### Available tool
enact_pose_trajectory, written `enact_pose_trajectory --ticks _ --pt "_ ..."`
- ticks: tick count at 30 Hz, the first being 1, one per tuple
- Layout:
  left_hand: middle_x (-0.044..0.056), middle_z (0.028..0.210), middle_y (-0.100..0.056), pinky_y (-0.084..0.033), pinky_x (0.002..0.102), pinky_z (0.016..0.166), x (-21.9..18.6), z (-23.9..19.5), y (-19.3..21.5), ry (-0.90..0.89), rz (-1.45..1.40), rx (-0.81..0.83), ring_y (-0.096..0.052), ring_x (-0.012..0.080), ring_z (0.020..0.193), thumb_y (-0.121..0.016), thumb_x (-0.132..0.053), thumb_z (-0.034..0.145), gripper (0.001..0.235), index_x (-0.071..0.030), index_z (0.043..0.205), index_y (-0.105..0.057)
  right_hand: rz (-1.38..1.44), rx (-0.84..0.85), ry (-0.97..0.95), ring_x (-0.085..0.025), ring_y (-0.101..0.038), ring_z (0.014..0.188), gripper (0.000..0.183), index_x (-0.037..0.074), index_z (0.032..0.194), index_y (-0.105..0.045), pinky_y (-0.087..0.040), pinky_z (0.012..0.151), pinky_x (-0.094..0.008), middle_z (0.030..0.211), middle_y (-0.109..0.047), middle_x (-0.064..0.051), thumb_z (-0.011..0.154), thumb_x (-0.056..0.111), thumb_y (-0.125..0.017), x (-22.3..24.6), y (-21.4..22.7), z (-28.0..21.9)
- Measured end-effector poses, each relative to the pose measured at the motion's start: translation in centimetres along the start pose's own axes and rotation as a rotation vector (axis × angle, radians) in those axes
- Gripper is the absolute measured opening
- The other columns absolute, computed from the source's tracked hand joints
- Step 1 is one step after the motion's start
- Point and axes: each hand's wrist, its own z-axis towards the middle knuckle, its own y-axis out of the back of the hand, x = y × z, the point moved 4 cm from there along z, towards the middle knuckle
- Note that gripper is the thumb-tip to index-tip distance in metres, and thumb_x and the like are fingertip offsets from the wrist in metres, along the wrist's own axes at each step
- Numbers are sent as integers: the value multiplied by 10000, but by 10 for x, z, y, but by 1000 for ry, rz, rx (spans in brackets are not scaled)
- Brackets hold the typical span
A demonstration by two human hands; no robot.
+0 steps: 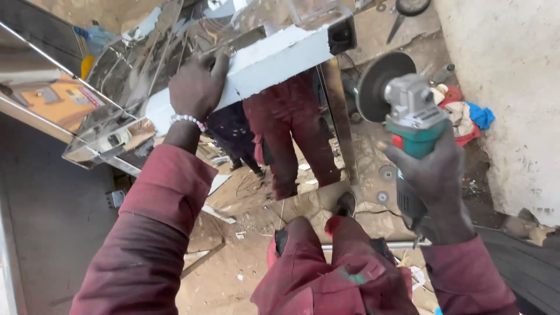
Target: Using an angle grinder to smooth the welds and edges of a stainless steel structure.
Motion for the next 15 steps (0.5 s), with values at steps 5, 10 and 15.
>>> enact_pose_trajectory --ticks 5,10,15 --pt "124 639 -618 -533 457 640 1 1 -2 42 14 52 -667 284 704 -121 -716 943 906 -113 1323 -680 -121 -13 39 -398 -705 861 817 -47 1254 -549 -562 698 -512 1051 -725 -235 738 427 -968 0 -23 17" --pt "46 518 -435 -511 427 541 7 6 -10 29 41 52 -563 231 544 -112 -724 957 904 -115 1292 -689 -154 33 -10 -326 -688 706 728 -16 1127 -520 -546 605 -485 887 -713 -185 794 462 -956 -1 -34 34" --pt "36 502 -422 -485 405 541 6 6 -10 27 34 58 -563 224 548 -99 -737 943 933 -107 1342 -659 -143 53 24 -353 -686 699 781 -27 1191 -481 -548 613 -505 880 -712 -184 815 493 -926 8 -38 55"
